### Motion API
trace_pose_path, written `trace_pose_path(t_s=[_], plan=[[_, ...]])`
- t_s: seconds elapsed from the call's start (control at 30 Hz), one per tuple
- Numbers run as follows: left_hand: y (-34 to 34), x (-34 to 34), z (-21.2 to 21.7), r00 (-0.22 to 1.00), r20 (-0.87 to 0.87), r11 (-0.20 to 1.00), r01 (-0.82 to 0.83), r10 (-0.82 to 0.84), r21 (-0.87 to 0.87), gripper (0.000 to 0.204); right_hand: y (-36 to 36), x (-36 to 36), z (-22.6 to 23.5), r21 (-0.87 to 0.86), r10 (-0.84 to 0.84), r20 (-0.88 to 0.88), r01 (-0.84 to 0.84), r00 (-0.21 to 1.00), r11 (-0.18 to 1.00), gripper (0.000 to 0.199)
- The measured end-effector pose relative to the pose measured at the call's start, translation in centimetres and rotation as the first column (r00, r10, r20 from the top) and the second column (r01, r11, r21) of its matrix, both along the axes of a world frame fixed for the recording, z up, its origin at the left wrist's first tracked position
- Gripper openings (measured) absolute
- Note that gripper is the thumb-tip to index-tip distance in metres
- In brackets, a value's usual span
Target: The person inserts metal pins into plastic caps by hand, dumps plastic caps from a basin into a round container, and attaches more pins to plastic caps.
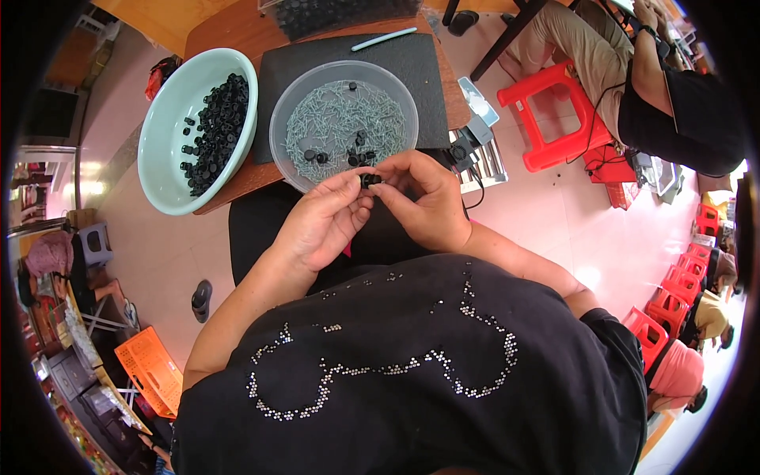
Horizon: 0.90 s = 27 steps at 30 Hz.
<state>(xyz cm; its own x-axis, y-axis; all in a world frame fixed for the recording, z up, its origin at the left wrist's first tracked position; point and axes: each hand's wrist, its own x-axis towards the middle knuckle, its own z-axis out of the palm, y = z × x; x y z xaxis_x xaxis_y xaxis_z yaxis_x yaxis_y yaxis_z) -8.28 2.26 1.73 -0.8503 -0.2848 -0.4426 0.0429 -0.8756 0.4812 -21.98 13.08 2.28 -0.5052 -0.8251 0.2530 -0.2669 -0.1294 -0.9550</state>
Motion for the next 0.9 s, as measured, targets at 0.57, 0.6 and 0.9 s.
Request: trace_pose_path(t_s=[0.57,0.6,0.9], plan=[[0.25,0.08,0.68,1.0,-0.011,0.999,-0.024,0.023,-0.04,0.027,0.16,-0.02,-0.04,-0.051,-0.009,-0.075,0.006,0.997,0.999,0.014],[0.29,0.05,0.76,1.0,-0.012,0.999,-0.025,0.025,-0.043,0.027,0.18,-0.02,-0.06,-0.051,-0.009,-0.077,0.005,0.997,0.999,0.014],[0.33,-0.03,0.87,0.998,-0.019,0.997,-0.056,0.055,-0.051,0.028,0.32,0.2,-0.24,-0.033,-0.017,-0.052,0.015,0.999,0.999,0.014]])
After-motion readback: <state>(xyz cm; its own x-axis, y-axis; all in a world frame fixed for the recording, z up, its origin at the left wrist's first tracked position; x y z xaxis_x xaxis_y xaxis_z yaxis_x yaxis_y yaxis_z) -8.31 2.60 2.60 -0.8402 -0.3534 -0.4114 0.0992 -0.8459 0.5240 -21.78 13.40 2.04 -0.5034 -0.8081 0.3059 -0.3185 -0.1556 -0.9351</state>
